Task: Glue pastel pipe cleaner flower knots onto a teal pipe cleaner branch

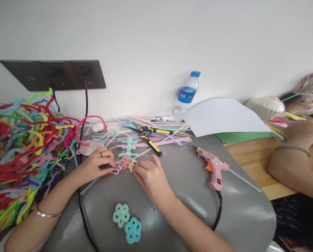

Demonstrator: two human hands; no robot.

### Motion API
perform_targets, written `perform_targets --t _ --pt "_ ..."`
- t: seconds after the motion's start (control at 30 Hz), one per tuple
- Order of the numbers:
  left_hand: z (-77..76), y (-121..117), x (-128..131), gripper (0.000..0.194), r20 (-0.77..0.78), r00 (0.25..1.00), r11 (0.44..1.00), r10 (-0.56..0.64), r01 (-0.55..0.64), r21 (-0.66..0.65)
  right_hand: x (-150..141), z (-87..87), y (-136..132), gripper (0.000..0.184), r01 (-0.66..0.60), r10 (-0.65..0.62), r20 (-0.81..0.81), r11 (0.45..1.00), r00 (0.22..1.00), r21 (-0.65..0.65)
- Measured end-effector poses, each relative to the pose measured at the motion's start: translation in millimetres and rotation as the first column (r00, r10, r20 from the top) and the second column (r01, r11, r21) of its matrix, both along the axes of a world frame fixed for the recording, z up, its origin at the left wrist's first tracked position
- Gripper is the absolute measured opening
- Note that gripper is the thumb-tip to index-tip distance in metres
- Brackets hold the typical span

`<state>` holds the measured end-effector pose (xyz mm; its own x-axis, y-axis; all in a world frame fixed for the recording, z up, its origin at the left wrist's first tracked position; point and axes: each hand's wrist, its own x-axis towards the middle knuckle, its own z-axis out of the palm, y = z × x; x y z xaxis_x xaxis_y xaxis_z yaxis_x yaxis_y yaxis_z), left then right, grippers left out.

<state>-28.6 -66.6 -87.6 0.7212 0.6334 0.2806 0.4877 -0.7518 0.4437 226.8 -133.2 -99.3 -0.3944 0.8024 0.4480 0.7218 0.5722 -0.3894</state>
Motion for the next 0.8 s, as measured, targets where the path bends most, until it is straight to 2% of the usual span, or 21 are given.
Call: perform_targets --t 0.4,0.8 --pt "-3.2 2.2 0.9 0.008 -0.014 1.0 1.0 -0.021 0.021 -0.017 -0.4 -2.2 -2.4 0.02 0.007 -0.009 0.051 0.999 0.999 0.035" --pt "-7.6 1.1 -0.3 0.008 -0.006 1.0 1.0 -0.011 0.011 0.011 0.4 -3.2 -7.1 0.023 -0.035 0.035 0.015 0.999 0.999 0.03"
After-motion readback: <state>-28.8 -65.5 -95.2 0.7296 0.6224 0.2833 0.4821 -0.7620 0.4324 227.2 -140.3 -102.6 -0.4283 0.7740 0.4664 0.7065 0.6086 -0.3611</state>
